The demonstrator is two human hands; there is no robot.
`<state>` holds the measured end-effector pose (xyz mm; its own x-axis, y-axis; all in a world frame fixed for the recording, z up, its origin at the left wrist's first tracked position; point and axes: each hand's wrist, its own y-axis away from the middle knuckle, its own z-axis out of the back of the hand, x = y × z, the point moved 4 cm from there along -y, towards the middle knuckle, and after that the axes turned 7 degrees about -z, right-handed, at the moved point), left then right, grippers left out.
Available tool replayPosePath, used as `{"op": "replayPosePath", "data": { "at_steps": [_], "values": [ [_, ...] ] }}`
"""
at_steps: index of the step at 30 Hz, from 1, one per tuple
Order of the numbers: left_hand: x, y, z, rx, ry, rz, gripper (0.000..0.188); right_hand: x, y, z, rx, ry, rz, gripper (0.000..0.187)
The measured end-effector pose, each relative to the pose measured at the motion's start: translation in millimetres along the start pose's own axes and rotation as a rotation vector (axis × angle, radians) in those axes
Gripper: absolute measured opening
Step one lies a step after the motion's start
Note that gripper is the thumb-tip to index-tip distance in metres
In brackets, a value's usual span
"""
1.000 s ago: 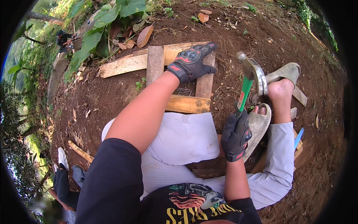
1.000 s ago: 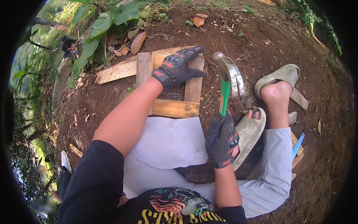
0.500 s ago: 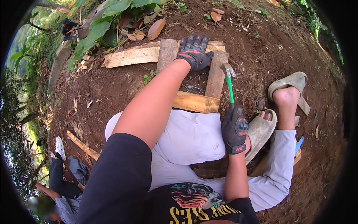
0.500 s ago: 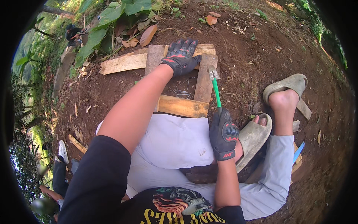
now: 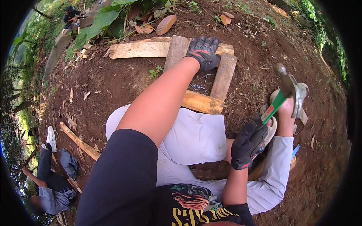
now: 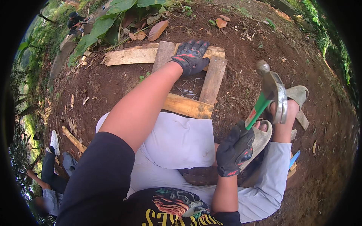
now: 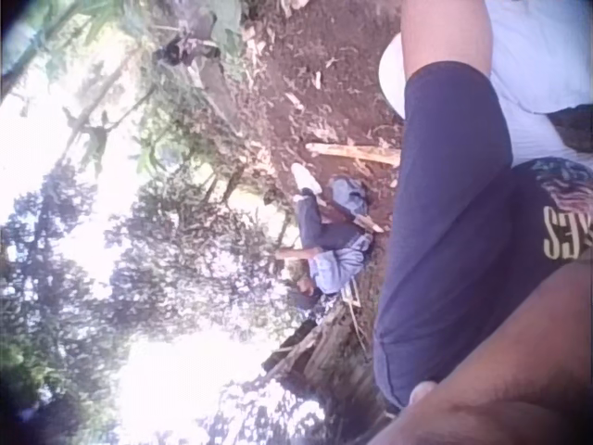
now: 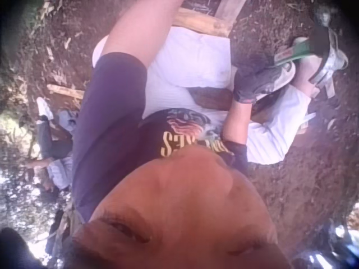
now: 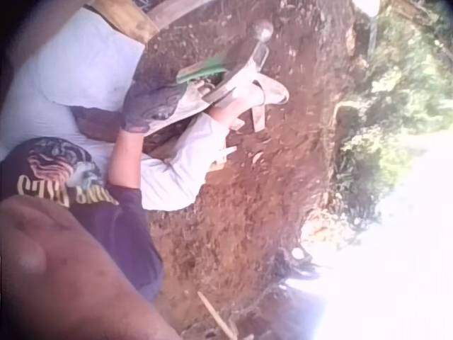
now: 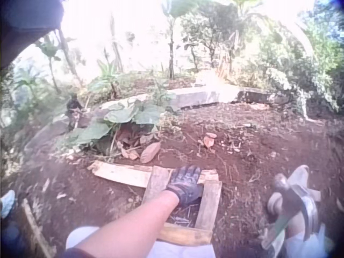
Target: The person sits on the ground and uses a hammer to drive nails into a small wooden frame. They repeatedly pick up nails, position them on the wood, and strike them with the hammer to secure the pieces together.
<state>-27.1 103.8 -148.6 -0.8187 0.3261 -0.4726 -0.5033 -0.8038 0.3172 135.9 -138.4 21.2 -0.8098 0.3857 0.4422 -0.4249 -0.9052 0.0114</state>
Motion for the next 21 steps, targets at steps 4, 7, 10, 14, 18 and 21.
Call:
{"op": "replayPosePath", "data": {
  "at_steps": [4,7,10,14,18,21],
  "values": [
    [-4,1,-7,-0.024,0.003,-0.014,0.079,-37,11,-36,0.016,0.352,0.231,0.031],
    [-11,-4,-5,-0.019,-0.027,-0.021,0.079,-47,1,-55,0.144,0.397,0.144,0.035],
    [-2,0,-4,-0.028,-0.023,0.011,0.078,-5,-3,-5,-0.071,0.119,0.176,0.033],
    [0,1,-11,-0.045,-0.009,-0.013,0.078,-6,1,5,-0.057,0.001,0.168,0.032],
    [-7,1,-7,-0.037,-0.032,-0.018,0.078,-23,8,-32,0.015,0.570,0.314,0.031],
    [-2,3,-12,-0.045,-0.008,0.001,0.078,10,-1,1,-0.045,0.384,0.286,0.030]
  ]
}}
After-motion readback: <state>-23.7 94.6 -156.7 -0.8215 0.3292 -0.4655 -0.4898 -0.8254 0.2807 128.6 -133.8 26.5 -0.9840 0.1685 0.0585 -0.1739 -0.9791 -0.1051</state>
